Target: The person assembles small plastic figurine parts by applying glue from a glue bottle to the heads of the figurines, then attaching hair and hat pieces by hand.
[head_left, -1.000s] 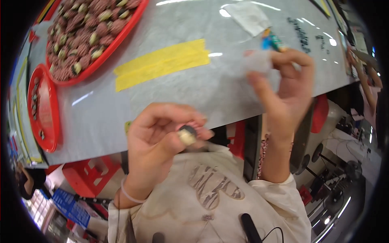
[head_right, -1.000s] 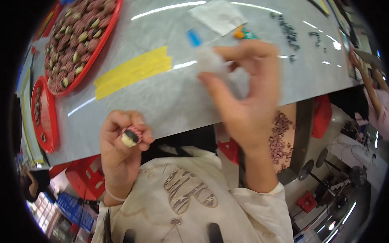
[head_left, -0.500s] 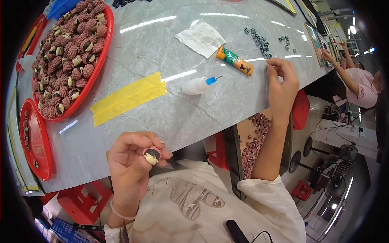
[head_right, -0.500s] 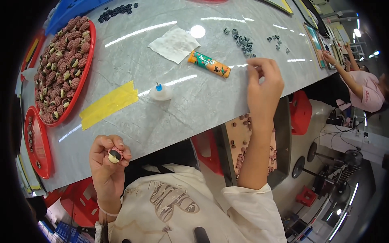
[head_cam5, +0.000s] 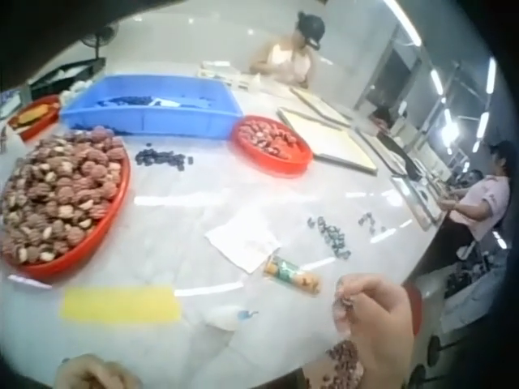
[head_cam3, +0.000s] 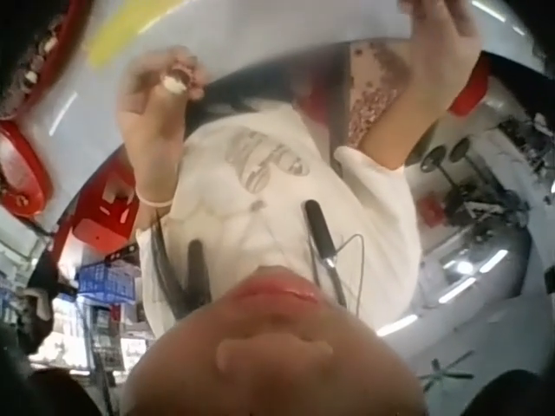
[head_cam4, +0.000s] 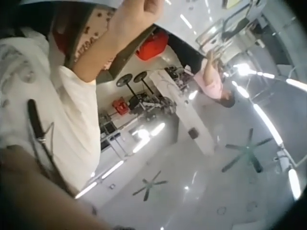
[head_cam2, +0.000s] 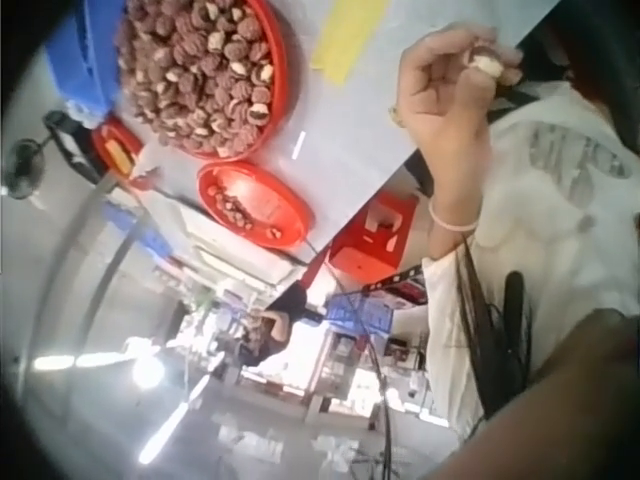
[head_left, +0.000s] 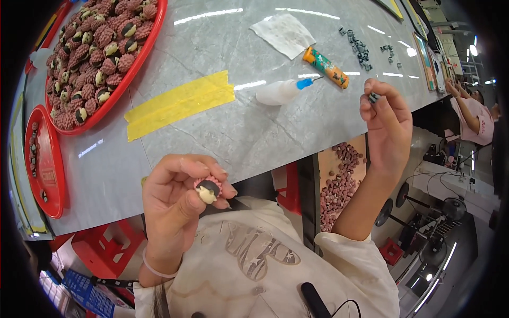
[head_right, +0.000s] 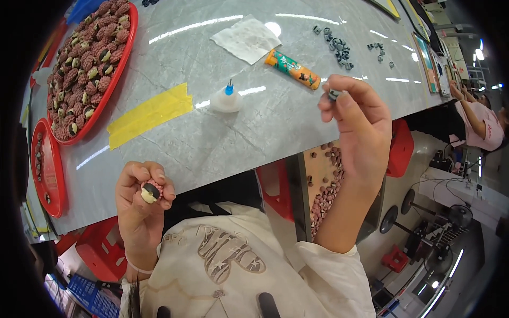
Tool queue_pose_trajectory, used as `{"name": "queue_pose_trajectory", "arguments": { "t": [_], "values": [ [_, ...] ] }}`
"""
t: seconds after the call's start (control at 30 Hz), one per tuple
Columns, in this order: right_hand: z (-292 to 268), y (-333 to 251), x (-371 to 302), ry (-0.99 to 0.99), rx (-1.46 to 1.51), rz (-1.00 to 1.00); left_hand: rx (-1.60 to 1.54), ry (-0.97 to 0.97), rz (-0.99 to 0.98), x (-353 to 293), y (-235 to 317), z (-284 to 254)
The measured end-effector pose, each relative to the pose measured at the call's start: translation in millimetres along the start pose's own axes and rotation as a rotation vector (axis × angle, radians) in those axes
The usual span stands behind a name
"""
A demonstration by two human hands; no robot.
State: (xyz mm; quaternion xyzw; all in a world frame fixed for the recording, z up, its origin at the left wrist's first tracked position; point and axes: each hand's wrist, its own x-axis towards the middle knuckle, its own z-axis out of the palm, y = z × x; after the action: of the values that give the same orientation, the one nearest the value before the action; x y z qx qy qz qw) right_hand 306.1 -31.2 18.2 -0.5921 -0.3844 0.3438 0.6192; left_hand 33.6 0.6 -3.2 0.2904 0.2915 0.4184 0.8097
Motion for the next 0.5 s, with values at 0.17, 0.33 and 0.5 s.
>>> {"name": "queue_pose_trajectory", "arguments": {
  "t": [0.17,0.33,0.5],
  "values": [
    [25.9,-2.5,-16.8,-0.355,0.504,0.130,-0.052,-0.053,-0.010,1.3,-2.1,3.2],
    [49.6,-2.8,-24.3,-0.379,0.556,0.223,-0.105,-0.107,-0.026,1.4,-3.2,-1.0],
    [65.0,3.6,-30.6,-0.437,0.614,0.219,-0.165,-0.160,-0.037,-0.5,-3.7,-3.5]
  ]
}}
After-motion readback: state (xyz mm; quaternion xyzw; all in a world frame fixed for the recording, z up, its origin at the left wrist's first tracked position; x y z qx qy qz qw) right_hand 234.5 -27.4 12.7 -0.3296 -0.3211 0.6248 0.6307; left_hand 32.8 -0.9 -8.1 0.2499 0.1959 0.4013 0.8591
